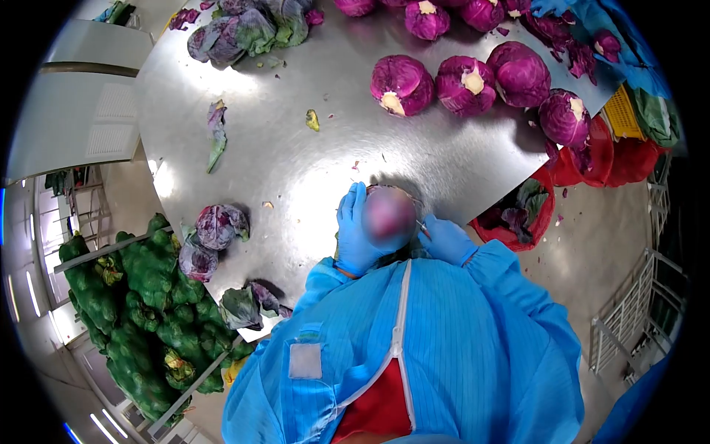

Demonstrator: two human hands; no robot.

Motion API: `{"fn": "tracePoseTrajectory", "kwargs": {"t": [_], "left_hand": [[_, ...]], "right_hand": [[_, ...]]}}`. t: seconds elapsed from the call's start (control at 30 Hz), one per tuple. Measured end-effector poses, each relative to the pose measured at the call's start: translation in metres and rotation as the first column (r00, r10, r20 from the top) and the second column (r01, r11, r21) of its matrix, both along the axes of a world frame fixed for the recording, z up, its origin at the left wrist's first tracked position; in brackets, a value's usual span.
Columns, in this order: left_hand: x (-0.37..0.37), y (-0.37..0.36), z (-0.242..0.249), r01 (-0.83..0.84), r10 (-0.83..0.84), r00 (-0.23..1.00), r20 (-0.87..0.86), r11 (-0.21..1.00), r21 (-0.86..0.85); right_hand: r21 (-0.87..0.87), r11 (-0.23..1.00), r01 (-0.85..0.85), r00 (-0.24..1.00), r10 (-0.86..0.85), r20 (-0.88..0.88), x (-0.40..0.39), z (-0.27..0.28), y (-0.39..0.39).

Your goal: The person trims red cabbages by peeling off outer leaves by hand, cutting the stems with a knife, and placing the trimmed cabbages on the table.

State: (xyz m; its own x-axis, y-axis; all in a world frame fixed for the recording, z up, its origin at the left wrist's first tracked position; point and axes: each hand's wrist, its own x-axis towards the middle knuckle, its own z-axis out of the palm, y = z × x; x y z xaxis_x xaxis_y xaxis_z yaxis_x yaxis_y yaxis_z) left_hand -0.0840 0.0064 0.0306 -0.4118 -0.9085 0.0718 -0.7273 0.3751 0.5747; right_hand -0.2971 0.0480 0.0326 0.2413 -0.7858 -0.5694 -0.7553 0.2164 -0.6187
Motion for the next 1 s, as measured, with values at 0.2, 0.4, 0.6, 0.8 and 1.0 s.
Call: {"fn": "tracePoseTrajectory", "kwargs": {"t": [0.2,0.4,0.6,0.8,1.0], "left_hand": [[-0.004,-0.007,0.005,-0.041,0.042,0.999,-0.012,0.996,0.073],[-0.001,-0.003,-0.009,-0.094,0.104,0.992,-0.073,0.987,0.134],[-0.007,0.005,0.0,-0.066,0.068,0.998,-0.016,0.996,0.065],[-0.012,0.004,0.005,0.031,-0.029,0.998,0.052,0.999,-0.028],[0.01,0.01,-0.007,-0.027,0.035,0.982,-0.186,0.999,0.041]], "right_hand": [[-0.015,0.997,0.069,0.992,-0.07,-0.109,0.012,-0.017,-0.018],[-0.018,0.999,0.028,0.995,-0.03,-0.095,0.005,-0.031,-0.031],[0.081,0.996,-0.039,0.999,0.04,-0.01,-0.008,0.003,-0.016],[0.076,0.993,0.087,0.994,-0.081,-0.075,0.009,-0.063,-0.029],[-0.04,0.957,0.289,0.94,-0.275,0.202,0.011,-0.082,0.004]]}}
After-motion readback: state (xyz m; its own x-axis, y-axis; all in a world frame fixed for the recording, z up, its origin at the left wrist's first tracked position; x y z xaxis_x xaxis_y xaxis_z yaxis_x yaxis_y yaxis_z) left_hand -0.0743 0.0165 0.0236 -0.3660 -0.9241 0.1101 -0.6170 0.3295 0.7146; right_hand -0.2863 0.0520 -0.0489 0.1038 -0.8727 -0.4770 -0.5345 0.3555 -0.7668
